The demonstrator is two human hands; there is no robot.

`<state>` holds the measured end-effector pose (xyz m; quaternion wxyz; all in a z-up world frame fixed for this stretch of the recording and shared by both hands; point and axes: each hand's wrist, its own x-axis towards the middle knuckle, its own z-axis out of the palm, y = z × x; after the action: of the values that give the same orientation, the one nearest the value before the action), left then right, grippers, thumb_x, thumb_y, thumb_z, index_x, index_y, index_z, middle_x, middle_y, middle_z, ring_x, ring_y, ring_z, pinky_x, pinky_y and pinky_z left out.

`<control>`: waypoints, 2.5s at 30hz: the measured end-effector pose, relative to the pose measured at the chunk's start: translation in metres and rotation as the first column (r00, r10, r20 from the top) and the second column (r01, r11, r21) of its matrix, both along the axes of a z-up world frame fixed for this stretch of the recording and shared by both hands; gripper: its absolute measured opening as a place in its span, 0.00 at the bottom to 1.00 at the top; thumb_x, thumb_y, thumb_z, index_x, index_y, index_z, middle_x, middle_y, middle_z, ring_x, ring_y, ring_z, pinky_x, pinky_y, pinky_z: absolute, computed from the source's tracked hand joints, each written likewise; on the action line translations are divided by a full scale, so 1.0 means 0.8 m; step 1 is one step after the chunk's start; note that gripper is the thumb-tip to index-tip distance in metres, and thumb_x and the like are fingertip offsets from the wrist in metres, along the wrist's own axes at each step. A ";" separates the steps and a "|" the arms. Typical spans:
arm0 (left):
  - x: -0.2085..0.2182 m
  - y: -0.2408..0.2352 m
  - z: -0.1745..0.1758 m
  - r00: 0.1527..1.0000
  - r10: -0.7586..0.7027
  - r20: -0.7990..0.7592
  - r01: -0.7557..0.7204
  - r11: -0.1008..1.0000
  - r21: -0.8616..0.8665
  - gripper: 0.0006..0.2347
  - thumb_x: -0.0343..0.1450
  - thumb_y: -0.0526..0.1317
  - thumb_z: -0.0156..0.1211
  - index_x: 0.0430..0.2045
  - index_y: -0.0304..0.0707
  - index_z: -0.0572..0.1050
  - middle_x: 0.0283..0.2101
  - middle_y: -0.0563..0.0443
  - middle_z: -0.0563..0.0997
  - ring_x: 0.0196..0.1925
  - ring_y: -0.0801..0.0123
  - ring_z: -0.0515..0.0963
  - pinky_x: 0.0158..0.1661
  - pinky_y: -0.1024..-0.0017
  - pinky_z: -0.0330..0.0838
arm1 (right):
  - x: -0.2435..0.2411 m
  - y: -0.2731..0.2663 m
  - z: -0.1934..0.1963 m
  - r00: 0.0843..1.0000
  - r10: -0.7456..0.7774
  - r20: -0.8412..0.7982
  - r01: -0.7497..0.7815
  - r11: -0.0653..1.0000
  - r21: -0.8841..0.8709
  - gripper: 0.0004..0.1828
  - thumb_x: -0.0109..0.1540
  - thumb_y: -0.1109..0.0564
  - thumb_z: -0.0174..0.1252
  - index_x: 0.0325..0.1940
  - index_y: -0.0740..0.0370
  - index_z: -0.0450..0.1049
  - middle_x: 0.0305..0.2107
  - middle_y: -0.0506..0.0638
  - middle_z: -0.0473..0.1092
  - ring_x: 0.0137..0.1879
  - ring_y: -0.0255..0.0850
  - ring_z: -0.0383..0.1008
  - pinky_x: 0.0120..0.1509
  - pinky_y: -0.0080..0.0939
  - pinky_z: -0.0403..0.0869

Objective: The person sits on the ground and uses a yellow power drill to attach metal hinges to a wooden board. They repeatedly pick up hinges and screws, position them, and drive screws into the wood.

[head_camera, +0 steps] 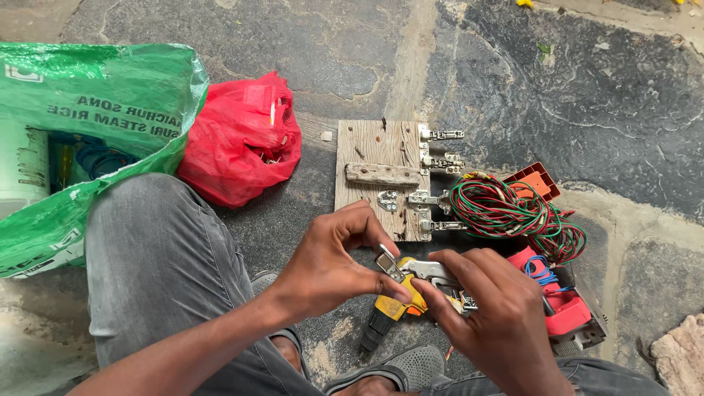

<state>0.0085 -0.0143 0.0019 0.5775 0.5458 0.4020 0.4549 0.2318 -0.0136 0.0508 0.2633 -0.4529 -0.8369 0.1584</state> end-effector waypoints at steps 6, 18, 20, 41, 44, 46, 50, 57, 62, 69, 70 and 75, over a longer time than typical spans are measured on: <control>0.004 -0.009 0.019 0.996 0.072 -0.060 -0.063 0.987 0.146 0.17 0.57 0.41 0.83 0.28 0.35 0.76 0.36 0.56 0.74 0.37 0.81 0.73 0.38 0.79 0.71 | -0.007 -0.015 0.001 0.994 -0.067 -0.083 0.075 0.993 0.096 0.18 0.53 0.58 0.71 0.44 0.65 0.76 0.26 0.52 0.72 0.30 0.43 0.74 0.32 0.43 0.70; -0.005 0.003 0.036 0.983 0.159 -0.093 -0.091 0.860 0.503 0.13 0.65 0.35 0.71 0.39 0.31 0.76 0.44 0.41 0.81 0.49 0.61 0.82 0.49 0.67 0.79 | -0.008 -0.017 -0.004 0.957 -0.264 -0.121 0.255 0.963 -0.086 0.20 0.54 0.56 0.72 0.48 0.64 0.78 0.25 0.48 0.70 0.26 0.34 0.69 0.30 0.36 0.68; -0.008 0.004 0.035 0.981 0.099 -0.165 -0.028 0.922 0.387 0.13 0.67 0.36 0.72 0.43 0.31 0.79 0.43 0.43 0.85 0.46 0.66 0.86 0.46 0.71 0.81 | -0.001 -0.017 -0.007 0.944 -0.317 -0.092 0.282 0.920 -0.273 0.23 0.55 0.56 0.72 0.53 0.63 0.80 0.27 0.46 0.69 0.25 0.33 0.66 0.28 0.35 0.64; 0.032 0.046 -0.118 0.962 0.231 0.146 -0.085 0.760 -0.644 0.19 0.75 0.49 0.55 0.48 0.30 0.78 0.39 0.50 0.82 0.39 0.71 0.82 0.31 0.68 0.77 | 0.032 0.051 -0.144 0.927 -0.294 -0.232 -0.070 0.473 -0.878 0.28 0.69 0.44 0.48 0.52 0.72 0.80 0.35 0.56 0.81 0.41 0.38 0.81 0.50 0.39 0.79; 0.017 0.084 -0.184 0.927 0.372 -0.058 -0.325 0.712 -0.622 0.17 0.74 0.45 0.54 0.53 0.37 0.74 0.40 0.56 0.84 0.37 0.74 0.82 0.28 0.71 0.77 | 0.086 0.074 -0.140 0.902 -0.428 0.061 0.380 0.718 -0.583 0.26 0.67 0.46 0.54 0.64 0.64 0.72 0.43 0.55 0.78 0.47 0.38 0.76 0.50 0.42 0.73; 0.015 0.092 -0.246 0.933 0.320 -0.165 -0.350 0.697 -0.626 0.18 0.73 0.40 0.60 0.57 0.36 0.70 0.37 0.49 0.82 0.33 0.71 0.80 0.26 0.72 0.75 | 0.105 0.078 -0.142 0.878 -0.472 0.073 0.430 0.715 -0.552 0.27 0.66 0.46 0.57 0.64 0.64 0.72 0.47 0.57 0.77 0.50 0.42 0.77 0.52 0.45 0.74; 0.036 0.078 -0.396 0.936 0.273 -0.223 -0.346 0.586 -0.733 0.13 0.72 0.36 0.62 0.50 0.34 0.72 0.35 0.48 0.81 0.30 0.69 0.79 0.24 0.69 0.74 | 0.100 0.083 -0.170 0.871 -0.314 0.377 0.487 0.656 -0.577 0.26 0.62 0.43 0.60 0.59 0.59 0.77 0.45 0.60 0.79 0.52 0.52 0.79 0.56 0.52 0.75; 0.125 0.006 -0.547 0.892 0.446 -0.072 -0.245 0.345 -0.906 0.07 0.72 0.37 0.63 0.41 0.38 0.75 0.34 0.51 0.80 0.30 0.70 0.81 0.24 0.61 0.73 | 0.096 0.081 -0.263 0.731 0.093 0.676 0.453 0.675 -0.583 0.28 0.62 0.36 0.59 0.55 0.56 0.80 0.51 0.61 0.76 0.59 0.58 0.75 0.65 0.55 0.73; 0.126 0.000 -0.583 0.857 0.482 -0.184 -0.433 0.479 -0.764 0.06 0.71 0.39 0.66 0.36 0.37 0.82 0.33 0.55 0.84 0.29 0.77 0.79 0.26 0.72 0.71 | 0.099 0.080 -0.295 0.762 0.119 0.636 0.420 0.657 -0.626 0.33 0.58 0.32 0.62 0.60 0.54 0.77 0.54 0.61 0.74 0.62 0.57 0.73 0.67 0.54 0.71; 0.108 -0.008 -0.600 0.782 0.532 -0.325 -0.586 0.449 -0.674 0.08 0.70 0.40 0.69 0.28 0.31 0.83 0.23 0.53 0.78 0.23 0.73 0.70 0.23 0.66 0.63 | 0.108 0.077 -0.319 0.739 0.126 0.662 0.476 0.597 -0.646 0.34 0.54 0.36 0.67 0.61 0.51 0.76 0.56 0.60 0.72 0.64 0.54 0.72 0.68 0.53 0.71; 0.109 -0.008 -0.593 0.771 0.513 -0.378 -0.622 0.480 -0.619 0.09 0.70 0.40 0.70 0.26 0.30 0.83 0.23 0.52 0.78 0.23 0.73 0.70 0.24 0.65 0.64 | 0.109 0.075 -0.326 0.725 0.150 0.672 0.469 0.606 -0.642 0.33 0.54 0.39 0.67 0.61 0.51 0.76 0.56 0.59 0.73 0.64 0.54 0.72 0.68 0.52 0.72; 0.105 -0.004 -0.544 0.683 0.440 -0.584 -0.729 0.466 -0.501 0.08 0.67 0.42 0.71 0.24 0.34 0.84 0.24 0.48 0.84 0.26 0.68 0.79 0.35 0.67 0.72 | 0.102 0.055 -0.370 0.661 0.343 0.668 0.385 0.609 -0.693 0.40 0.49 0.51 0.72 0.65 0.52 0.69 0.55 0.58 0.73 0.62 0.54 0.74 0.65 0.50 0.74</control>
<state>0.0921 -0.0177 -0.4329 0.4539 0.1819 0.8094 0.3252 0.3133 0.0304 -0.2452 -0.3326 -0.5536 -0.6994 0.3061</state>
